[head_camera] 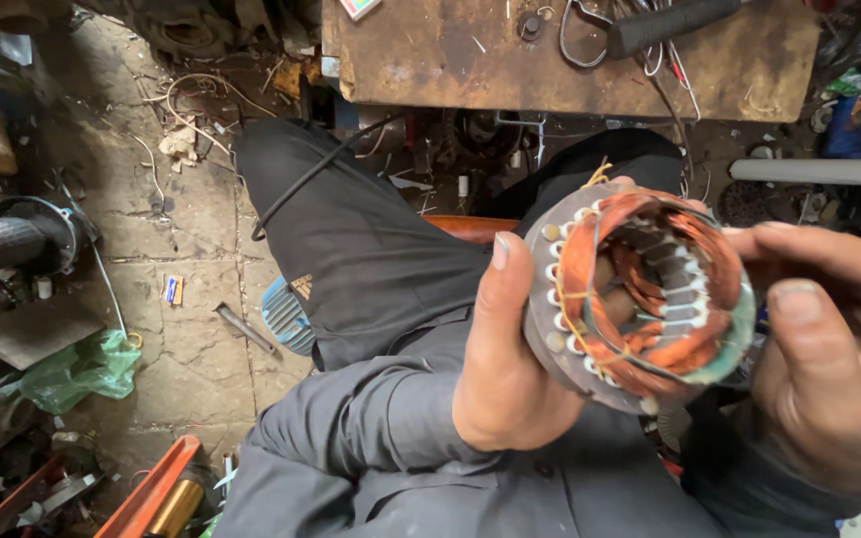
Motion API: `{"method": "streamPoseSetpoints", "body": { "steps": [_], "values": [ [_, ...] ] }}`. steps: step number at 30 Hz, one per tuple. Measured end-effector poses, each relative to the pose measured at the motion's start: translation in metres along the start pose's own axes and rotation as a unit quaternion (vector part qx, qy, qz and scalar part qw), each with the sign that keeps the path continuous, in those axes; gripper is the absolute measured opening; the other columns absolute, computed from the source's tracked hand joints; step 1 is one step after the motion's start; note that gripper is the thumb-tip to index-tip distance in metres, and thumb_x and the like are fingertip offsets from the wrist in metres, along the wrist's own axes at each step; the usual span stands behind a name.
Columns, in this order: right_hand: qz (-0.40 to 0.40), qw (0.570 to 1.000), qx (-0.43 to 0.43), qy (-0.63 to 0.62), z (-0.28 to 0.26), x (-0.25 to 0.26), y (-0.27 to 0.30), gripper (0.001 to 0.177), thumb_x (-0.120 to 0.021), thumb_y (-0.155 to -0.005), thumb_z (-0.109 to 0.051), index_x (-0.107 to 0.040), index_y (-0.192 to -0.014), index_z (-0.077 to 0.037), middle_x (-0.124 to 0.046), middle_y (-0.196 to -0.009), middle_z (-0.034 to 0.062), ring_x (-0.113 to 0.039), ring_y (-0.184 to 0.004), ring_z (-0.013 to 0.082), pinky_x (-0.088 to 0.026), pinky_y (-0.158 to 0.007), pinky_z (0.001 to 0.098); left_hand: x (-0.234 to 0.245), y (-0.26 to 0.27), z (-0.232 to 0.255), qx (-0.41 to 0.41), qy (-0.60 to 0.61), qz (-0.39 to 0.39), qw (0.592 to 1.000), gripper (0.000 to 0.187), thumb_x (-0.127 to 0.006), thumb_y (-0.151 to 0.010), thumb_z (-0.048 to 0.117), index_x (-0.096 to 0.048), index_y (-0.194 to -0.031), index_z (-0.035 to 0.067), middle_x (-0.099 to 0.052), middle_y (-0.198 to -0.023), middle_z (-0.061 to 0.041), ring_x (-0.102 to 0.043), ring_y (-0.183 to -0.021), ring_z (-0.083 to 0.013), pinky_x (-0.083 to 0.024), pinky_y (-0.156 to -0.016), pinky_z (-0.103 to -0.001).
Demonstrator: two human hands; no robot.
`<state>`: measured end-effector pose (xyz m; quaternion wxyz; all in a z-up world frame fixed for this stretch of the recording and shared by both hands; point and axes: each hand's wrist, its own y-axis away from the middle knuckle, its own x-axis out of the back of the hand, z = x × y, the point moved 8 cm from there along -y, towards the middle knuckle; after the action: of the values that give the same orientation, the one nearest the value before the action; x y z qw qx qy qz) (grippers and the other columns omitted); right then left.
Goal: The person sits on the floor and works on a motor stator, twisting and connecting copper wires. They then pick up the stator and inspect the winding slots, pointing at specific areas and rotating the component to view different sides.
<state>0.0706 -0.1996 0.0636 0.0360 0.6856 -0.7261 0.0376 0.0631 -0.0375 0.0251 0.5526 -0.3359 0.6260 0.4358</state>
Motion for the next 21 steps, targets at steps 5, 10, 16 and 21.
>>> {"method": "streamPoseSetpoints", "body": {
  "steps": [5, 10, 16, 21],
  "values": [
    [0.033, 0.999, 0.008, 0.041, 0.0, 0.015, 0.023, 0.032, -0.056, -0.116, -0.017, -0.048, -0.135, 0.008, -0.062, -0.123, 0.0257, -0.066, -0.11, 0.0286, -0.057, -0.108, 0.0407, -0.016, 0.007, 0.001, 0.031, -0.038, -0.032, 0.998, 0.083, -0.027, -0.114, 0.068, -0.03, -0.157, -0.003, -0.046, -0.144, -0.018, -0.051, -0.131, -0.0276, -0.042, -0.113, -0.043],
    [0.016, 0.998, -0.044, 0.036, 0.004, 0.032, 0.028, 0.041, -0.052, -0.117, -0.026, -0.037, -0.147, -0.003, -0.054, -0.127, 0.0206, -0.063, -0.112, 0.0287, -0.06, -0.105, 0.0454, -0.023, 0.011, -0.003, 0.052, -0.042, -0.058, 0.996, 0.075, -0.031, -0.119, 0.062, -0.028, -0.155, -0.004, -0.046, -0.141, -0.019, -0.05, -0.129, -0.028, -0.043, -0.111, -0.043],
    [0.006, 0.99, -0.107, 0.089, 0.006, 0.048, 0.032, 0.042, -0.05, -0.108, -0.018, -0.038, -0.147, -0.006, -0.053, -0.128, 0.0195, -0.066, -0.106, 0.0284, -0.063, -0.095, 0.0471, -0.021, 0.01, -0.011, 0.035, -0.026, -0.038, 0.998, 0.075, -0.037, -0.115, 0.051, -0.018, -0.168, 0.0, -0.044, -0.155, -0.02, -0.046, -0.139, -0.0288, -0.039, -0.123, -0.048],
    [-0.061, 0.98, -0.045, 0.183, 0.009, 0.064, 0.032, 0.024, -0.051, -0.113, -0.009, -0.043, -0.136, -0.005, -0.051, -0.122, 0.0174, -0.064, -0.108, 0.0238, -0.063, -0.103, 0.0406, -0.02, 0.007, -0.011, 0.033, -0.066, -0.037, 0.997, 0.075, -0.037, -0.112, 0.046, -0.013, -0.169, 0.004, -0.04, -0.162, -0.02, -0.042, -0.146, -0.0314, -0.037, -0.125, -0.05]
  ]
}}
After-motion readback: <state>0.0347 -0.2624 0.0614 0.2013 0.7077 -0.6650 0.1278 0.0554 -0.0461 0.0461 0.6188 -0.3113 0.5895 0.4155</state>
